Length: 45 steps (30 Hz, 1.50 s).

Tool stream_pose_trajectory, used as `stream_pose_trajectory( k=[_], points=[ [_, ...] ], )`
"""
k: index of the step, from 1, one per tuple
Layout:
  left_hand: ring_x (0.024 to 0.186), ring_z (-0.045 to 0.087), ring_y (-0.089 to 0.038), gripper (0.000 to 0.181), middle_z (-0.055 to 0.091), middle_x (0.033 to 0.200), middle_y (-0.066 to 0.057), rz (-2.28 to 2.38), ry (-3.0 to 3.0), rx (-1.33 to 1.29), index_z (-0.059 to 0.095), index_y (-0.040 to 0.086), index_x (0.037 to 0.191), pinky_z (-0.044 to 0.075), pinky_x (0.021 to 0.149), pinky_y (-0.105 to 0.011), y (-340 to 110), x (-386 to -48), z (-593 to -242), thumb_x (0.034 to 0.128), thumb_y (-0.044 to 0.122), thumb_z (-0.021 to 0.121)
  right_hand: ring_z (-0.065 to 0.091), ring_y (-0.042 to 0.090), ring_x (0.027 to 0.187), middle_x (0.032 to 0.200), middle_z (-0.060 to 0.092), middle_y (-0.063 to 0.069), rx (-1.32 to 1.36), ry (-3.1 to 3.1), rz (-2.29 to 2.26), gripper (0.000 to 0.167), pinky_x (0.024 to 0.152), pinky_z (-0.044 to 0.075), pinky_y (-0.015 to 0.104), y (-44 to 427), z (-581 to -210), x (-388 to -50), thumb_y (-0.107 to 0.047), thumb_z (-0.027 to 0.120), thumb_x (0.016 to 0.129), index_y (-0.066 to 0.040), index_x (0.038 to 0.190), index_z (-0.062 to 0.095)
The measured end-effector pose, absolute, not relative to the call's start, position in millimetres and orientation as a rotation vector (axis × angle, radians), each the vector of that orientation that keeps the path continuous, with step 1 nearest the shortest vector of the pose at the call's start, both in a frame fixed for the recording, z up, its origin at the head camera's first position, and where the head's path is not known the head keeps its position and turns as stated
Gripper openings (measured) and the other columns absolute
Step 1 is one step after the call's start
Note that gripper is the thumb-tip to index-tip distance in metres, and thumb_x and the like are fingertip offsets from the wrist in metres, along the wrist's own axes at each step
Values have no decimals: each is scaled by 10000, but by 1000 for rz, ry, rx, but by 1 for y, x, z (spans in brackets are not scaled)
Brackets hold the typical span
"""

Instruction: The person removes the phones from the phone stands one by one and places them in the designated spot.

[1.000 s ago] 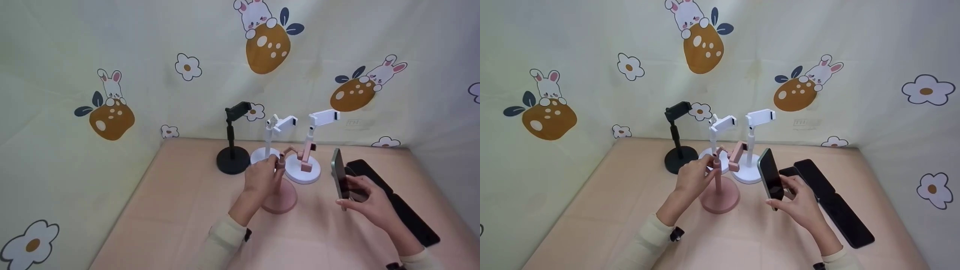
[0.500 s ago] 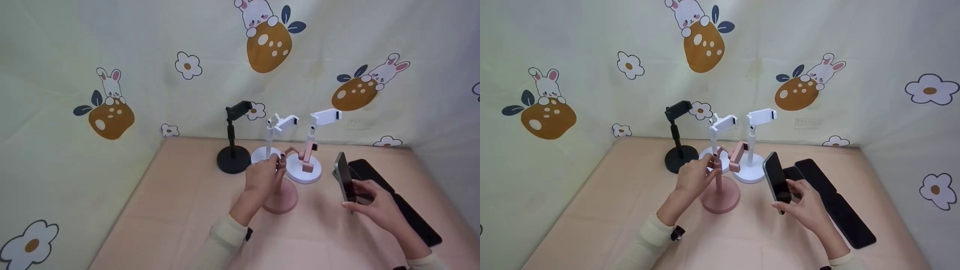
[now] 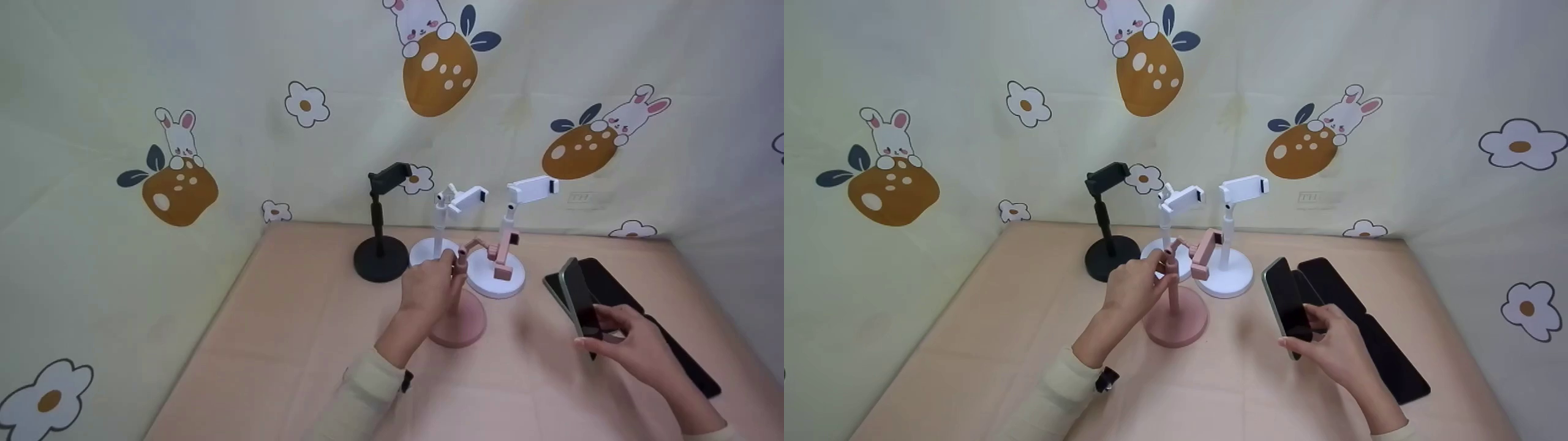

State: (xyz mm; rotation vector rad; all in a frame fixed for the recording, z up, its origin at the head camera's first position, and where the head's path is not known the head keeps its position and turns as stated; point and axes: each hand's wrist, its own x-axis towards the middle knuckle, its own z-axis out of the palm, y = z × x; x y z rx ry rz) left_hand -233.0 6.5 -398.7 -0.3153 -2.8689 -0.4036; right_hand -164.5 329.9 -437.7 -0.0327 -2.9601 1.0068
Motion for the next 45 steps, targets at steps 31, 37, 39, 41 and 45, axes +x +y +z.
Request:
stream_pose_trajectory(
  k=[31, 37, 39, 41, 45],
  points=[
    [643, 610, -135, 316, 607, 699, 24, -412, -2908, -295, 595, 208, 1180, 462, 579, -233, 7, -234, -397, 987, 458, 581, 516, 231, 787, 872, 613, 121, -109, -3301, 599, 931, 622, 399, 303, 389, -465, -156, -589, 806, 726, 179, 1206, 590],
    [643, 610, -132, 311, 630, 724, 26, -423, -2912, -294, 600, 214, 1179, 459, 578, -230, 7, -234, -397, 983, 455, 590, 466, 179, 691, 743, 524, 24, -80, -3311, 554, 808, 582, 330, 288, 394, -470, -151, -561, 816, 725, 141, 1091, 652],
    [637, 604, -129, 313, 625, 721, 29, -423, -2916, -294, 598, 216, 1182, 452, 572, -227, 7, -234, -397, 982, 456, 590, 465, 177, 680, 728, 515, 17, -100, -3328, 538, 818, 582, 326, 290, 395, -470, -150, -580, 814, 715, 136, 1078, 653],
    [638, 605, -127, 315, 627, 725, 29, -423, -2916, -296, 598, 217, 1186, 453, 572, -224, 7, -234, -397, 982, 457, 591, 455, 170, 658, 698, 496, 6, -114, -3338, 527, 805, 574, 307, 286, 397, -471, -149, -592, 817, 701, 115, 1052, 665],
    [655, 622, -129, 313, 661, 756, 21, -414, -2904, -307, 600, 212, 1182, 479, 591, -230, 7, -233, -397, 982, 452, 592, 470, 171, 648, 679, 505, -1, -147, -3376, 504, 843, 569, 317, 287, 400, -472, -147, -623, 818, 674, 115, 1052, 667]
  ],
)
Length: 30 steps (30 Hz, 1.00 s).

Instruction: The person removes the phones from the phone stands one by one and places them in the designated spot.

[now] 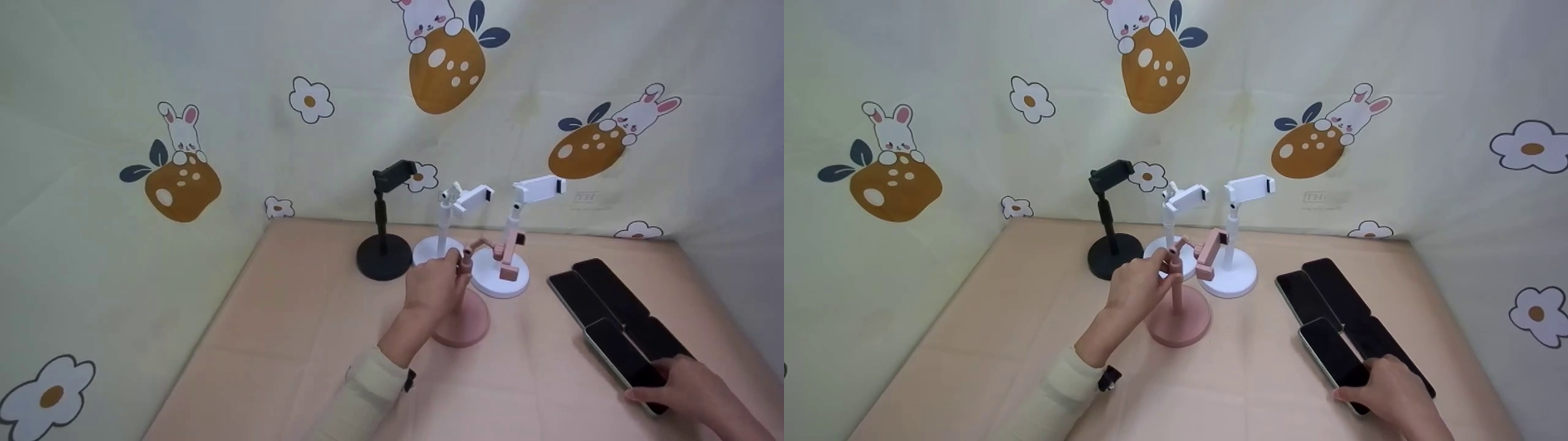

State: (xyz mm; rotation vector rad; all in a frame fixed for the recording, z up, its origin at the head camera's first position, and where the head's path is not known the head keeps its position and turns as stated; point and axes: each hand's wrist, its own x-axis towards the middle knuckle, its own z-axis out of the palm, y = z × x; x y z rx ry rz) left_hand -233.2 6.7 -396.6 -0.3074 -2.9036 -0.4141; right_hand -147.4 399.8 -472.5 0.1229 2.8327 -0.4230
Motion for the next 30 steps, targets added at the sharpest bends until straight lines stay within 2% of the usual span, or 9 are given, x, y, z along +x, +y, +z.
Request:
stream_pose_trajectory(
  k=[8, 13, 18, 20, 22, 25, 30],
  points=[
    [700, 655, -146, 316, 700, 804, 7, -373, -2892, -301, 598, 210, 1179, 512, 622, -245, 7, -232, -395, 984, 458, 586, 539, 167, 646, 732, 598, 22, 229, 2750, -428, 923, 563, 400, 290, 397, -475, -144, -650, 836, 625, 153, 1037, 645],
    [711, 656, -145, 316, 707, 822, 5, -375, -2895, -298, 600, 212, 1182, 516, 634, -251, 8, -232, -396, 985, 458, 585, 538, 177, 609, 714, 581, 54, 320, 2715, -408, 940, 543, 404, 284, 393, -476, -140, -664, 843, 600, 159, 1006, 640],
    [708, 657, -151, 318, 689, 793, 1, -363, -2896, -293, 600, 214, 1183, 515, 629, -254, 8, -232, -395, 984, 462, 584, 508, 178, 569, 635, 487, 33, 332, 2722, -324, 860, 525, 372, 264, 391, -475, -135, -690, 833, 588, 109, 841, 638],
    [708, 656, -152, 322, 676, 777, 4, -370, -2899, -295, 599, 216, 1189, 512, 628, -251, 8, -232, -395, 983, 463, 585, 506, 174, 565, 608, 483, 22, 331, 2709, -303, 775, 529, 364, 259, 390, -475, -133, -678, 835, 596, 53, 754, 630],
    [711, 654, -152, 328, 662, 764, 9, -381, -2905, -298, 596, 217, 1198, 508, 628, -246, 8, -233, -395, 982, 464, 587, 517, 178, 575, 611, 503, 29, 322, 2693, -287, 743, 540, 387, 268, 390, -474, -131, -657, 838, 612, 39, 736, 610],
    [701, 645, -148, 332, 642, 747, 15, -397, -2917, -300, 595, 221, 1205, 500, 614, -237, 9, -233, -396, 979, 465, 590, 544, 208, 633, 678, 552, 81, 320, 2664, -271, 809, 589, 453, 307, 390, -473, -130, -627, 848, 625, 107, 824, 572],
    [681, 636, -138, 318, 659, 764, 16, -405, -2898, -302, 603, 215, 1187, 490, 591, -231, 8, -233, -396, 977, 454, 600, 551, 311, 737, 818, 547, 235, 273, 2704, -216, 1080, 688, 532, 450, 392, -473, -134, -659, 846, 603, 260, 1020, 462]
  ],
)
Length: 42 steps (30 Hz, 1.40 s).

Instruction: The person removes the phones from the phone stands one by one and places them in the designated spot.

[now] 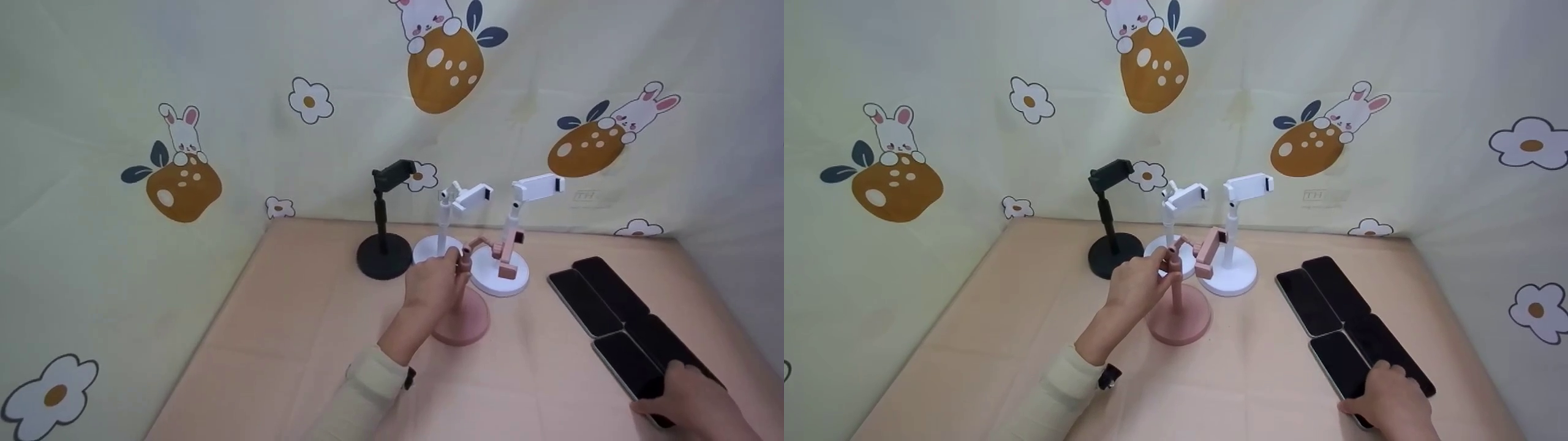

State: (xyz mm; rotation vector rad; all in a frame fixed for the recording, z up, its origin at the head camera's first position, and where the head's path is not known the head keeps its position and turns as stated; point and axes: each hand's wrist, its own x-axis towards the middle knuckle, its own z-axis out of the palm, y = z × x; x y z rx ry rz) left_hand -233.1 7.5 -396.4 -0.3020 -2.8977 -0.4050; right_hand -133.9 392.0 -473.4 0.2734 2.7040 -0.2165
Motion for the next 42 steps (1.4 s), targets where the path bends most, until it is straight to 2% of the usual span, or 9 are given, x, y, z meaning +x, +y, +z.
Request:
stream_pose_trajectory(
  k=[4, 6, 15, 20, 24, 27, 29, 37, 42],
  points=[
    [682, 642, -137, 314, 693, 799, 9, -393, -2876, -314, 606, 205, 1177, 495, 593, -236, 7, -233, -398, 978, 448, 601, 539, 368, 769, 881, 513, 341, 215, 2741, -175, 1174, 732, 532, 554, 395, -477, -135, -691, 827, 603, 308, 1074, 430],
    [687, 643, -139, 317, 696, 806, 7, -381, -2876, -315, 606, 205, 1180, 494, 597, -239, 7, -233, -397, 979, 450, 599, 533, 372, 771, 891, 501, 357, 210, 2735, -173, 1188, 734, 532, 561, 396, -478, -135, -697, 822, 607, 317, 1084, 424],
    [669, 617, -136, 312, 655, 770, 14, -385, -2899, -299, 596, 218, 1179, 474, 584, -235, 7, -234, -396, 983, 461, 587, 524, 325, 751, 845, 529, 253, 233, 2704, -200, 1105, 696, 519, 469, 396, -476, -138, -667, 832, 621, 275, 1048, 445],
    [653, 607, -131, 321, 641, 757, 18, -399, -2908, -305, 595, 213, 1178, 460, 563, -223, 6, -234, -396, 978, 464, 593, 530, 316, 743, 831, 544, 238, 216, 2707, -179, 1038, 686, 525, 469, 393, -473, -139, -643, 844, 623, 247, 1008, 475],
    [632, 593, -127, 323, 650, 761, 17, -429, -2907, -314, 604, 204, 1161, 450, 548, -221, 5, -235, -399, 980, 471, 586, 585, 388, 797, 935, 554, 362, 188, 2769, -160, 1127, 719, 548, 537, 387, -466, -142, -690, 806, 638, 273, 1106, 454],
    [623, 581, -118, 332, 660, 765, 21, -481, -2908, -321, 615, 202, 1150, 440, 546, -218, 3, -236, -402, 979, 485, 580, 605, 450, 868, 1061, 526, 433, 176, 2823, -153, 1173, 724, 552, 569, 379, -457, -149, -729, 767, 657, 252, 1207, 433],
    [637, 592, -115, 347, 682, 789, 20, -497, -2909, -324, 619, 199, 1151, 452, 559, -217, 2, -237, -404, 975, 495, 582, 609, 485, 906, 1103, 529, 436, 145, 2869, -154, 1125, 710, 550, 573, 372, -451, -155, -707, 764, 683, 222, 1234, 448],
    [730, 640, -125, 377, 740, 940, 13, -497, -2929, -342, 619, 187, 1175, 511, 634, -229, 0, -238, -408, 956, 494, 613, 623, 323, 760, 1013, 649, 295, -16, 3030, -203, 718, 641, 542, 510, 325, -439, -171, -449, 806, 785, 93, 1191, 568],
    [772, 665, -124, 362, 743, 989, 18, -505, -2938, -339, 614, 204, 1183, 541, 680, -221, -2, -237, -410, 939, 470, 649, 584, 235, 722, 960, 680, 199, -106, 3061, -279, 577, 610, 531, 432, 295, -433, -185, -364, 810, 811, 39, 1174, 611]
  ],
)
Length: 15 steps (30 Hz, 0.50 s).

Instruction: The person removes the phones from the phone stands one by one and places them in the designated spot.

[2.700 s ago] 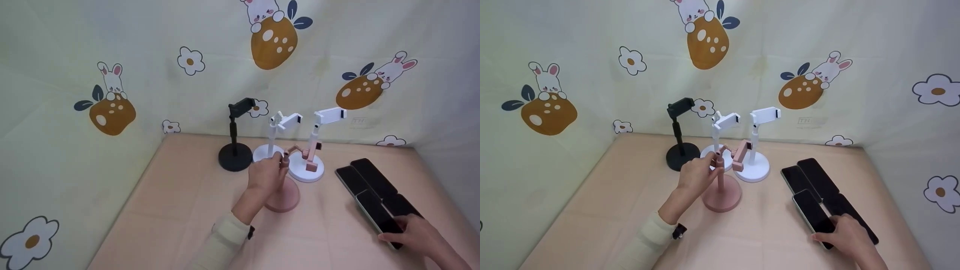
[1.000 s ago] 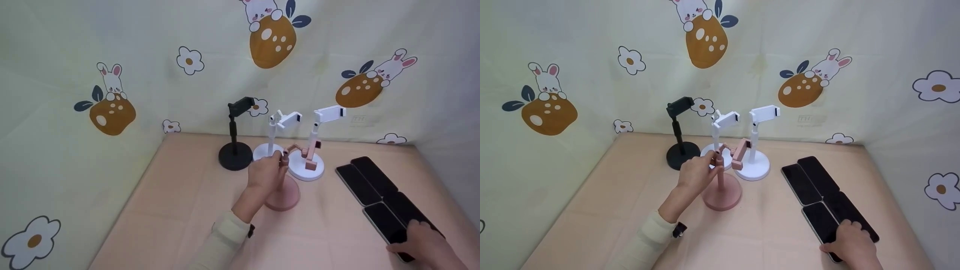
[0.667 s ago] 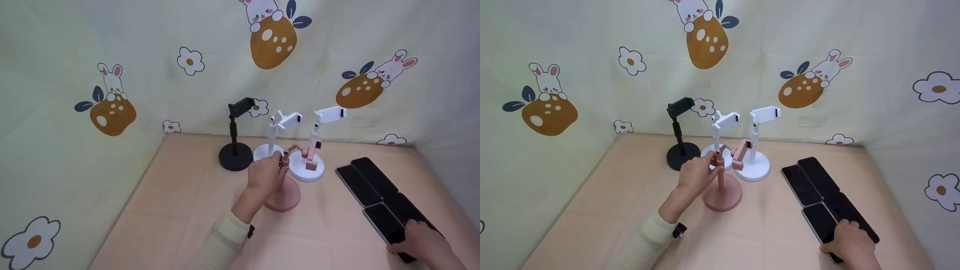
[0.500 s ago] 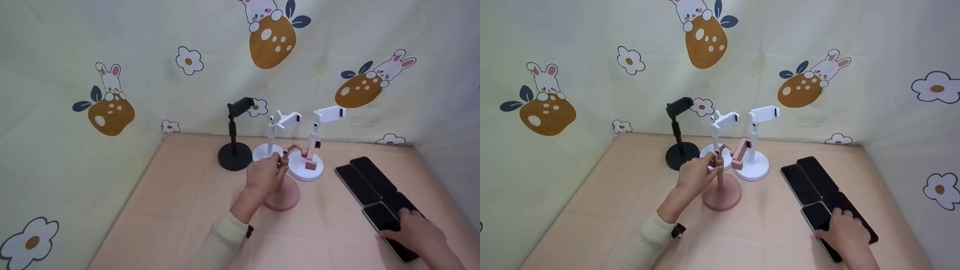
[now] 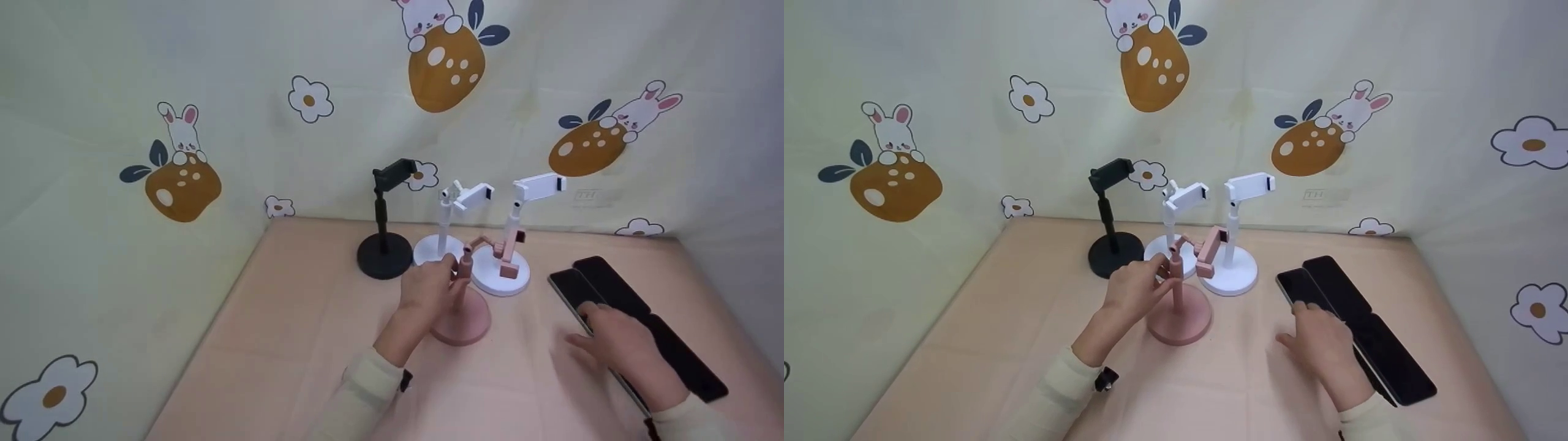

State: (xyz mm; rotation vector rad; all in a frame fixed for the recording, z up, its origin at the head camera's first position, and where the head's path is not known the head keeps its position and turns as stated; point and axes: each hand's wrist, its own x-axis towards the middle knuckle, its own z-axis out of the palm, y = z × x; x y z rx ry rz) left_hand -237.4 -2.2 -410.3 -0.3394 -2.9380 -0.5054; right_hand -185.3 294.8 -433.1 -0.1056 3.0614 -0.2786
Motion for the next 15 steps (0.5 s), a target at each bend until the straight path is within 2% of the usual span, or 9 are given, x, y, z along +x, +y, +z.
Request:
stream_pose_trajectory(
  k=[2, 6, 11, 15],
  points=[
    [790, 680, -133, 362, 745, 1007, 13, -504, -2944, -342, 612, 203, 1195, 558, 690, -224, -3, -237, -411, 934, 448, 666, 612, 250, 744, 972, 689, 189, -144, 3081, -326, 551, 626, 544, 432, 285, -431, -191, -352, 814, 812, 19, 1172, 626],
    [814, 682, -142, 355, 745, 1028, 13, -501, -2968, -353, 616, 196, 1213, 573, 699, -246, -6, -238, -414, 931, 398, 690, 674, 313, 901, 1084, 696, 199, -223, 3099, -501, 538, 746, 591, 483, 266, -430, -203, -368, 802, 829, -25, 1210, 636],
    [765, 647, -112, 285, 749, 988, 40, -473, -2993, -346, 640, 217, 1179, 534, 653, -242, -10, -241, -415, 940, 363, 689, 661, 315, 1046, 1215, 667, 165, -315, 3021, -848, 524, 871, 596, 475, 242, -433, -215, -356, 763, 876, -71, 1285, 602],
    [741, 646, -121, 246, 752, 945, 31, -490, -2987, -336, 661, 219, 1148, 516, 622, -237, -12, -240, -417, 939, 345, 693, 649, 340, 1127, 1317, 631, 173, -419, 2943, -1086, 544, 929, 577, 493, 221, -436, -225, -298, 749, 897, -59, 1347, 559]
  ],
)
